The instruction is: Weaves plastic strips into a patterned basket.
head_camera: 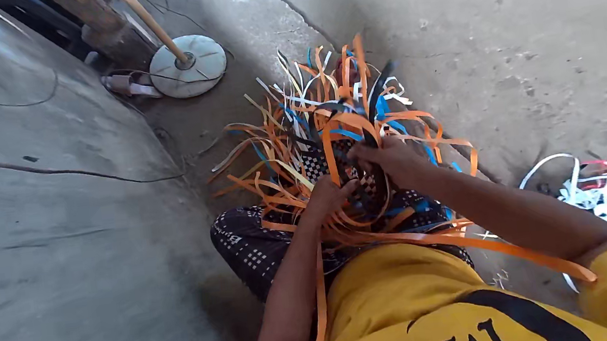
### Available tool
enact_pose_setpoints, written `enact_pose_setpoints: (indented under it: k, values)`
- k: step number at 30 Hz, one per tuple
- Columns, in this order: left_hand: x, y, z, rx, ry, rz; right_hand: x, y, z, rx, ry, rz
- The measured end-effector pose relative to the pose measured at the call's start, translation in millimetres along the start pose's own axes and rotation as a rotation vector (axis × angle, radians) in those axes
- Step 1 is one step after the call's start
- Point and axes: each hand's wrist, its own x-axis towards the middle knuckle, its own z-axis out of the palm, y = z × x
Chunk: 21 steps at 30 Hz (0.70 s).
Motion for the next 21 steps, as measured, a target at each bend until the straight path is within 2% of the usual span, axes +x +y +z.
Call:
enact_pose_setpoints:
  k: [2,3,4,5,7,8,9,13,15,19,20,21]
  values:
    - [2,-8,-1,-0.052,0.034,-0.013,2,-19,0,0.004,-0.038,-0.221]
    - [2,-12,-2,-0.082,0.057,-0.014,6,-22,-2,-0.055,-0.04,-0.259]
    - [2,-15,-2,-0.102,0.08,-0.019,14,-18,-6,-0.185,-0.029,-0.218]
    - [2,-16,-2,-0.102,0.091,-0.032,24,-8,-11,-0.386,-0.039,-0.103]
    - [1,-12,-3,-0.07,0.079,-0.063,48,19,-17,-0.755,-0.122,0.228]
    - [2,-9,-3,-0.053,0.069,-0.07,57,33,-17,-0.842,-0.158,0.32]
    - [3,-8,-3,-0.046,0.065,-0.073,62,41,-17,-0.866,-0.17,0.322]
    - [-1,-18,-4,-0.128,0.139,-0.09,63,47,-21,-0.747,-0.037,-0.065]
    - [-12,-18,-9,-0.164,0.255,-0.034,68,52,-27,-0.783,-0.019,-0.165]
    - [-36,-55,-8,-0.154,0.81,0.321,76,66,-32,-0.883,0.001,-0.018]
    - [-41,-61,-7,-0.13,0.893,0.37,76,66,-31,-0.882,0.01,0.006]
    - [-47,-67,-6,-0.071,0.909,0.371,76,65,-30,-0.879,0.019,0.02]
